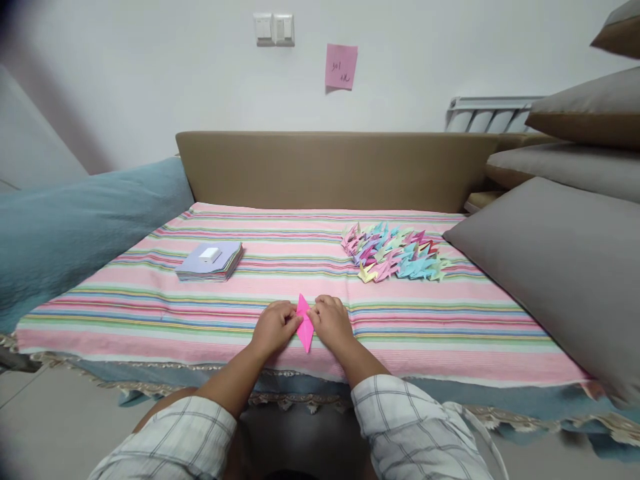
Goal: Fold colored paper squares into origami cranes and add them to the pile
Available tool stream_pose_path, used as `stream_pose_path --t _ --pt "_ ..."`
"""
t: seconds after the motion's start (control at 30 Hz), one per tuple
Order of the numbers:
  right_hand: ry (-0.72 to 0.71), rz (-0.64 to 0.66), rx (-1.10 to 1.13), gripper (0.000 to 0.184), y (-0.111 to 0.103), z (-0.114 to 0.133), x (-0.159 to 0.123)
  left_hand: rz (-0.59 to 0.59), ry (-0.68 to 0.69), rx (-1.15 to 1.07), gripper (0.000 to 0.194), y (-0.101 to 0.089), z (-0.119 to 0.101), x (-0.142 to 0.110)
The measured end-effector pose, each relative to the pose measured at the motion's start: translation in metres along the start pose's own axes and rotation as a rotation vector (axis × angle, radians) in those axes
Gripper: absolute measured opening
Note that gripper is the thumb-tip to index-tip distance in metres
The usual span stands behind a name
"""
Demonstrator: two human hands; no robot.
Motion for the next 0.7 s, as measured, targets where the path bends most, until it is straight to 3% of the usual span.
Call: stream_pose_path --t 0.1,0.23,0.3,0.5,0.63,0.7 --pt "-0.001 -0.061 -0.016 0.021 -0.002 0.000 -0.001 0.018 -0.011 0.013 0.028 0.000 -0.001 0.000" --pt "0.030 -0.100 0.001 0.023 -0.004 0.001 -0.001 -0.047 -0.133 -0.008 0.004 -0.002 0.009 -0.002" --pt "0.059 -0.098 0.005 0.023 -0.004 0.001 -0.002 -0.063 -0.160 -0.011 0.010 -0.001 0.012 -0.003" --pt "0.100 -0.096 -0.026 0.019 -0.004 0.005 -0.002 -0.040 -0.077 0.044 0.011 0.000 0.005 -0.002" --pt "0.148 -0.058 -0.034 0.005 -0.003 0.003 -0.003 -0.020 -0.028 0.049 0.017 0.001 0.002 -0.001" --pt "0.138 -0.032 -0.023 0.009 -0.003 0.004 -0.004 -0.012 -0.022 0.054 0.019 0.003 0.002 0.000"
Point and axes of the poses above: each hand's wrist, its own x-axis towards the middle knuckle, its own y-axis out of the palm, z = x × y, the point moved 7 cm from there along x, towards the middle knuckle, and after that the axes turned 1 degree about y, right-handed, at the moved point
